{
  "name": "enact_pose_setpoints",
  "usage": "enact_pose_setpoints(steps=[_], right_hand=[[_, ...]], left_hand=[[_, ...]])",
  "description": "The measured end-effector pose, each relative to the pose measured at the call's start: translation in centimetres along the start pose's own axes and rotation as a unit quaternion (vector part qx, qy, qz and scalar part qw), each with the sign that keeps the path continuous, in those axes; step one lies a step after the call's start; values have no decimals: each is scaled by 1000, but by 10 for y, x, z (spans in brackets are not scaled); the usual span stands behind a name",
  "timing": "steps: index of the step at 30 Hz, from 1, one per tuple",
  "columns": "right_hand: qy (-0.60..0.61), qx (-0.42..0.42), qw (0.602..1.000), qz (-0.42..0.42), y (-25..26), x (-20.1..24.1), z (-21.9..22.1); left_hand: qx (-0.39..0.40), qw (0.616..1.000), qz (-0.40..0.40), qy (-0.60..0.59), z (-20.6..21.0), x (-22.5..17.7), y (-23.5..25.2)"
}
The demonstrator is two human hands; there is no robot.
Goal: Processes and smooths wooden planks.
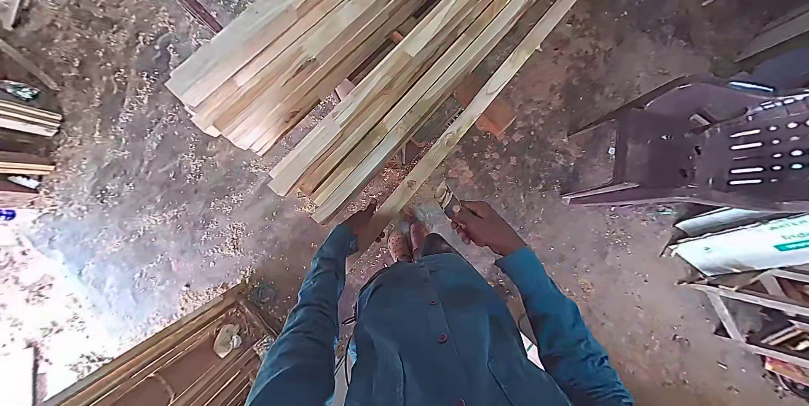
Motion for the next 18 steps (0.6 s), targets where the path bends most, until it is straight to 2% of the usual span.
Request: enact_pose_setpoints(steps=[2,4,6,8,11,13,15,18], right_hand=[[-73,-17,997,-20,7,6,-2],[-211,-63,973,-66,23,23,-3],[-300,-131,937,-120,41,39,2],[-330,-180,915,-147,62,30,16],[-371,-171,907,-104,71,-16,54],[-405,-133,903,-60,49,-19,69],[-402,-147,902,-51,26,-3,59],[-373,-238,894,-70,30,40,10]], left_hand=[[-20,997,29,64,-18,6,-3],[-18,984,73,158,-40,18,-13],[12,964,109,242,-58,47,-27],[8,957,96,273,-71,80,-48],[-69,950,93,289,-86,114,-64],[-147,939,63,304,-91,118,-73],[-209,925,36,314,-88,124,-85],[-274,895,33,350,-74,118,-101]])
Point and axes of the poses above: each hand's wrist, its own y-axis towards the middle knuckle, its own z-axis out of the palm, x = y × z, the point moved 10 cm from there along y, towards the middle knuckle, and after that the axes turned 6 degrees about -y, right-handed, at the moved point
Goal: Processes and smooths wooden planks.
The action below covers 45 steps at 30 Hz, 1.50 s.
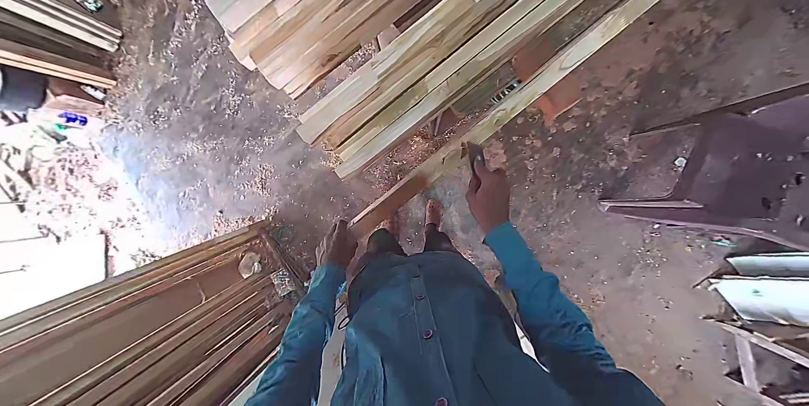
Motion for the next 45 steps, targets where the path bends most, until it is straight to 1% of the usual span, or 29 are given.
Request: enact_pose_setpoints(steps=[2,4,9,11,12,13,15,17,18,19,20,21,22,23,25,26,27,28,30,32,34,35,37,38,39,41,42,43,45], right_hand=[[1,2,1000,21,28,0,-15],[-7,61,997,43,31,12,-7],[-42,192,977,80,-47,74,58],[-60,224,970,74,-71,88,69],[-58,234,969,57,-80,93,73],[-47,231,971,33,-87,98,76],[-12,179,984,-8,-99,106,84],[7,97,995,-29,-113,107,110],[-1,68,997,-32,-123,104,132],[-14,57,998,-32,-137,100,157],[-28,70,997,-34,-155,99,179],[-39,108,993,-30,-173,103,191],[-61,140,988,-27,-188,112,192],[-72,158,985,-15,-197,120,181],[-67,120,990,26,-192,124,143],[-54,91,993,51,-175,120,123],[-43,59,995,71,-154,114,106],[-40,37,994,89,-135,109,95],[-42,47,991,119,-117,108,96],[-24,94,987,125,-138,133,116],[-29,161,979,118,-177,161,148],[-55,192,974,104,-196,173,159],[-84,231,966,81,-218,183,166],[-79,232,967,72,-220,182,163],[-64,204,975,58,-216,179,156],[-35,94,995,27,-198,169,142],[-23,39,999,11,-188,162,140],[-20,7,1000,-4,-178,156,145],[-24,8,999,-24,-174,149,175]], left_hand=[[-19,1000,6,15,1,-3,-6],[-12,1000,8,20,3,-3,-9],[33,999,19,37,6,2,4],[79,995,56,17,7,2,14],[120,989,85,-17,9,1,19],[164,978,114,-63,11,0,26],[240,944,151,-171,21,2,40],[291,918,103,-249,35,14,50],[313,911,101,-248,36,17,49],[330,909,121,-224,36,19,48],[336,907,142,-211,41,20,48],[349,897,159,-218,46,19,48],[346,896,192,-201,46,14,51],[323,901,228,-176,45,8,54],[265,920,271,-101,49,7,60],[254,928,262,-67,50,7,60],[255,935,234,-69,48,8,59],[258,940,196,-104,47,11,55],[245,946,116,-178,42,19,46],[236,946,74,-208,38,21,48],[238,942,74,-226,44,25,55],[240,936,83,-244,52,27,60],[258,921,68,-283,64,30,66],[265,918,53,-291,65,31,66],[270,916,39,-296,64,31,65],[268,913,10,-307,63,33,63],[265,911,-6,-315,62,34,61],[265,908,-22,-322,62,35,61],[269,902,-48,-334,66,39,60]])
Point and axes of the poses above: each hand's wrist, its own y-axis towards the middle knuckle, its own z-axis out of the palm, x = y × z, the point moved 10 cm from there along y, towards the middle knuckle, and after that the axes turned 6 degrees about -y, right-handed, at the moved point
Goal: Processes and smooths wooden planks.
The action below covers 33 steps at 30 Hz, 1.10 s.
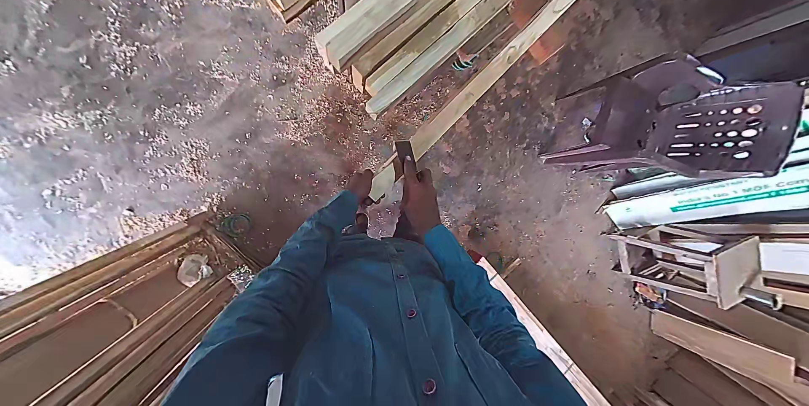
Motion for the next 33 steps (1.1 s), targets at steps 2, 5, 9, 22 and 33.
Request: enact_pose_setpoints(steps=[2,5,9,22,33], right_hand=[[-30,51,998,-6,-18,3,33],[-60,135,988,41,-56,17,23],[-22,27,996,82,-23,9,-39],[-124,245,961,29,-49,26,-5],[-169,114,863,-462,71,32,-110]], left_hand=[[-1,1000,-3,0,0,0,1],[-26,999,11,37,-4,-10,-10],[-38,995,30,91,-3,-16,-25],[-84,987,61,121,-5,-25,-37],[-192,972,136,12,7,-9,-53]])
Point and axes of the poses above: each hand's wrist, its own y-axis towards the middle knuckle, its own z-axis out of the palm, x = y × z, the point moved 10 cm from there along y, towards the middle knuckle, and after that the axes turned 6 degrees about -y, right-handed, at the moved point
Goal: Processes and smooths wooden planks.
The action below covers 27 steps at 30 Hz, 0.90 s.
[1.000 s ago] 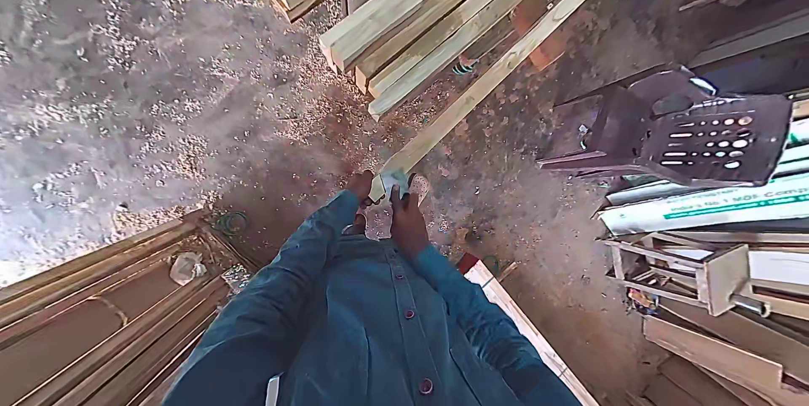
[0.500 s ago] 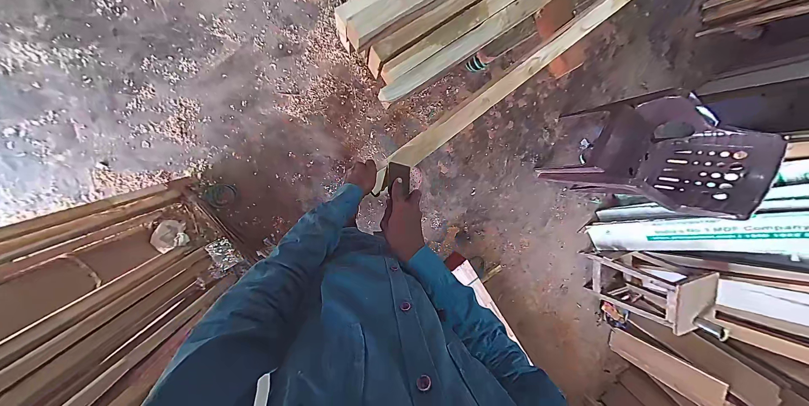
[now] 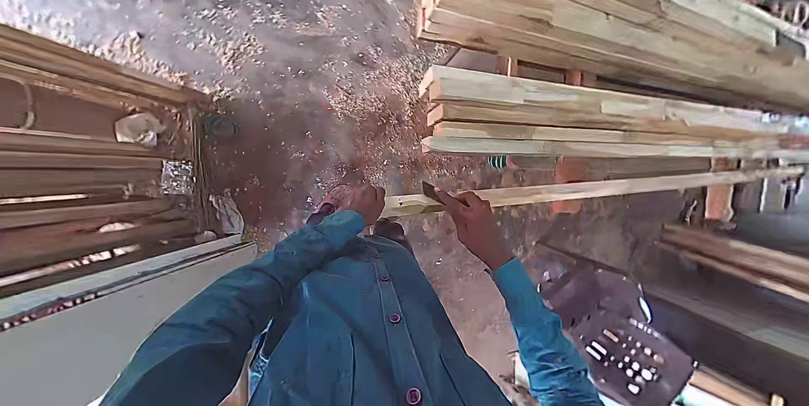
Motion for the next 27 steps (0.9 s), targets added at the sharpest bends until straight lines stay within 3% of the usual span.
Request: enact_pose_setpoints(steps=[3,7,10,13,18,21,24,27], right_hand=[[-44,-3,987,-155,30,12,9],[-99,61,942,-315,48,53,33],[-166,53,908,-380,51,63,43],[-237,20,890,-390,53,51,37],[-292,34,902,-316,43,-2,22],[-293,43,931,-214,30,-30,2],[-145,83,986,22,10,-62,-5],[55,94,978,179,-19,-50,27]], left_hand=[[-29,999,15,-4,-4,-3,-6],[-48,999,11,-23,-5,-2,-9],[-47,998,-20,-27,-5,3,-6],[-40,998,-40,-27,-8,3,-7],[-25,999,-27,3,-5,1,-3],[-11,1000,-10,16,-5,-5,-2],[42,998,-40,4,-7,-2,9],[88,991,-99,-9,-7,6,23]])
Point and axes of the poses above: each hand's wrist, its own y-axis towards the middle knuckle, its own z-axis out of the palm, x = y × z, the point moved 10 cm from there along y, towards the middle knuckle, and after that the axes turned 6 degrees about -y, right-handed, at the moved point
